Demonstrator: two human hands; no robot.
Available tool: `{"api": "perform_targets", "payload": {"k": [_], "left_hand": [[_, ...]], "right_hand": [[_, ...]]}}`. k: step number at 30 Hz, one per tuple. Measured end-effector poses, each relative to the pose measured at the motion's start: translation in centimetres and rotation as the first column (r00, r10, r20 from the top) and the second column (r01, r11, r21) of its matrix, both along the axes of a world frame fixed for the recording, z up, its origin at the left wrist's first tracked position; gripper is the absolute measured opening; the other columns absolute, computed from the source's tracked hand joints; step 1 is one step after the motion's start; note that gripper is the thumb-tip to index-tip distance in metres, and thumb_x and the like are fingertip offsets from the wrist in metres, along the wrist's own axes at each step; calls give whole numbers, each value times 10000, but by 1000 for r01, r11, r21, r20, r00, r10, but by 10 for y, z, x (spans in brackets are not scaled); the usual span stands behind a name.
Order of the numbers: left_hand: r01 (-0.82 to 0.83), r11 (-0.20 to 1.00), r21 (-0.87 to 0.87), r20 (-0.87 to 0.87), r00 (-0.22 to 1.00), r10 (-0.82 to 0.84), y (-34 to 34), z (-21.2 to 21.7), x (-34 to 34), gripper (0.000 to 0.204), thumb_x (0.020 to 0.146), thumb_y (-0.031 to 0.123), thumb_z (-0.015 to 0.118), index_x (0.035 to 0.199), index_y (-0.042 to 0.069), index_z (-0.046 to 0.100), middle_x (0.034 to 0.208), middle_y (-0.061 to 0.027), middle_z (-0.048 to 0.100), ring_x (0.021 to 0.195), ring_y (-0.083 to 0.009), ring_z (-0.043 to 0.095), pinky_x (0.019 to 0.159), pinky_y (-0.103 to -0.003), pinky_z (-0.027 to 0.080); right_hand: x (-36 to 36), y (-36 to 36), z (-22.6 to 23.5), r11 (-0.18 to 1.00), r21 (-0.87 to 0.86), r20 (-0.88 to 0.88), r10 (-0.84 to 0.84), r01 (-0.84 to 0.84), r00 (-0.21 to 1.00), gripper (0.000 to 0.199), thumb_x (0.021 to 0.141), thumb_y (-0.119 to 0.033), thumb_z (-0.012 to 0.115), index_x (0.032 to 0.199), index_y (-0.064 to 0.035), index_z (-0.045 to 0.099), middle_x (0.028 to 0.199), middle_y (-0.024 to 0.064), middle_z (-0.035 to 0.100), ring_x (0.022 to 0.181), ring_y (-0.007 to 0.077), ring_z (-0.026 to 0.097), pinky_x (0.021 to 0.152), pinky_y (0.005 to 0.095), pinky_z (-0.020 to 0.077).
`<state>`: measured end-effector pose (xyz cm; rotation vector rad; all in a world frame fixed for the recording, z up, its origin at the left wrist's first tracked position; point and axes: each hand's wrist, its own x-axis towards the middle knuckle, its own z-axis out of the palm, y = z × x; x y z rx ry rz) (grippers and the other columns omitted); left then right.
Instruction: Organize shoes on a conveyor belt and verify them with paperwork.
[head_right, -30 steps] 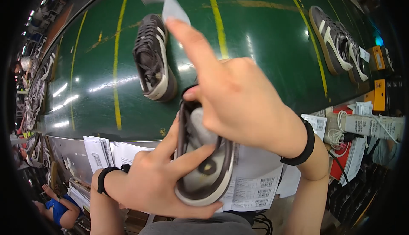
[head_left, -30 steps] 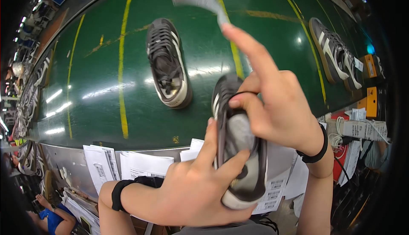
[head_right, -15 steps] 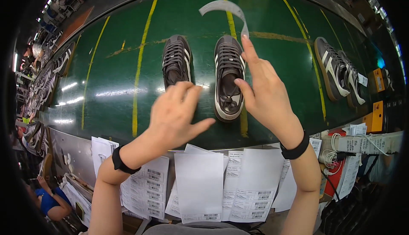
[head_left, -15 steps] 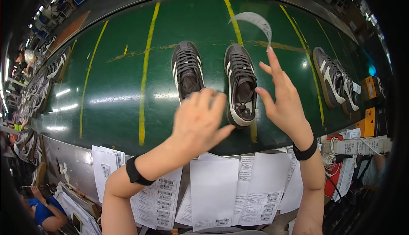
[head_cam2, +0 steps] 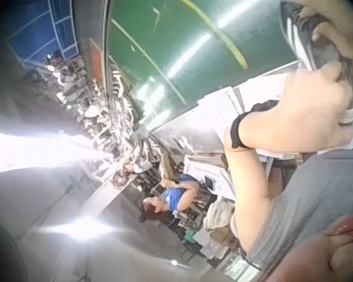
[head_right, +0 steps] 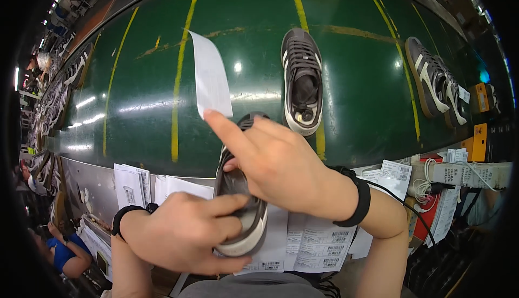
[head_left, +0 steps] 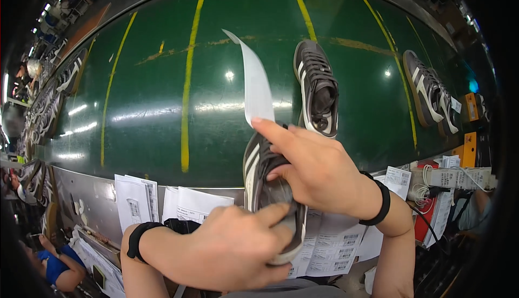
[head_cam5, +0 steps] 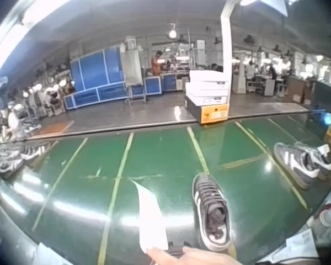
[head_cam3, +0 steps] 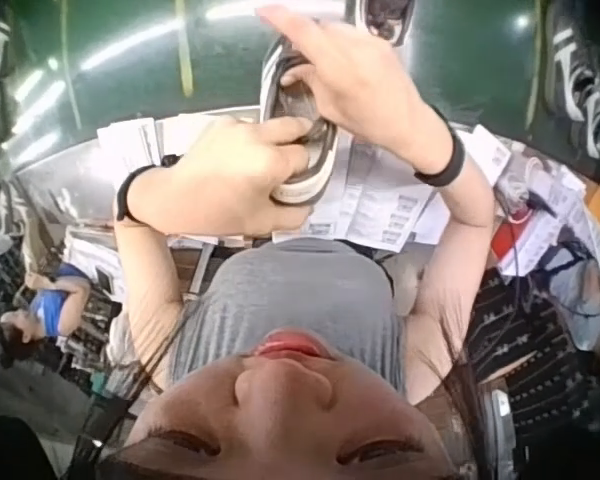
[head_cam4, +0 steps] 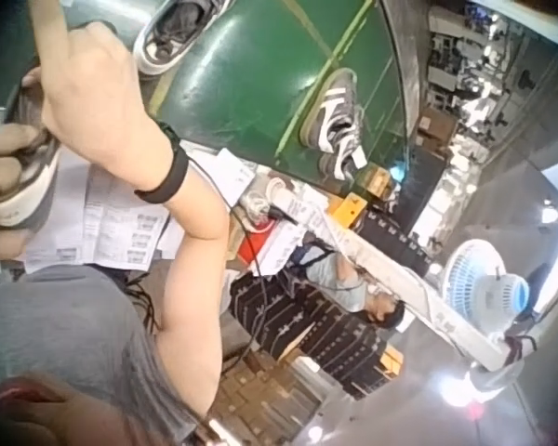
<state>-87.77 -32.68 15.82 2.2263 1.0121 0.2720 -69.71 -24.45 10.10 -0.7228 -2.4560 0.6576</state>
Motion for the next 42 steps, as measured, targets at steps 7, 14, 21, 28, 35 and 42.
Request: {"api": "perform_targets", "payload": {"k": [7, 14, 21, 28, 35, 42], "left_hand": [[53, 998, -15, -12, 999, -53, 1, 10, 5, 385, 684, 372, 801, 628, 78, 558, 1117, -163, 674, 453, -151, 584, 440, -275, 488], [23, 998, -66, 41, 999, -20, 8, 11, 7, 317, 656, 285, 776, 809, 57, 617, 1195, -123, 648, 671, -236, 666, 518, -319, 525], [19, 998, 66, -59, 998, -15, 12, 3, 15, 360, 651, 325, 811, 627, 83, 546, 1116, -154, 679, 484, -177, 592, 444, -298, 485], [-182, 912, 368, -131, 961, 245, 118, -132, 8, 249, 568, 205, 746, 722, 38, 643, 927, -102, 704, 764, -325, 660, 655, -399, 532], [-314, 914, 258, -20, 944, 330, 89, -132, -31, 425, 701, 192, 795, 1067, 37, 643, 1282, -192, 591, 918, -356, 665, 772, -424, 540], [-331, 851, 408, 102, 943, 318, 25, -80, -17, 431, 723, 92, 730, 1126, 29, 592, 1393, -314, 448, 956, -402, 626, 835, -435, 522]], "right_hand": [[0, 16, -10, 893, -445, -227, -186, 68, 956, 611, 744, 76, 627, 1339, -15, 523, 641, 92, 668, 564, 123, 591, 570, 235, 445], [5, 26, -10, 736, -673, -179, -258, 73, 950, 559, 832, -13, 676, 1369, -28, 524, 565, -35, 555, 542, -1, 411, 520, 198, 301], [30, 25, -9, 838, -541, -377, -157, -79, 913, 655, 914, -178, 682, 1478, -3, 398, 1199, 151, 613, 1062, 170, 586, 924, 315, 480], [75, 13, 3, 756, -650, -626, -469, -83, 623, 410, 1067, -288, 422, 1149, 51, 637, 1211, 160, 622, 1120, 192, 579, 988, 335, 443], [86, -3, 9, 647, -754, -571, -564, -111, 596, 314, 1054, -246, 463, 1038, 21, 627, 1049, 104, 658, 977, 141, 601, 923, 298, 453], [101, 78, -55, 688, -701, -531, -679, 188, 507, 221, 894, -96, 725, 974, -54, 524, 878, -6, 581, 800, 57, 546, 721, 213, 453]]}}
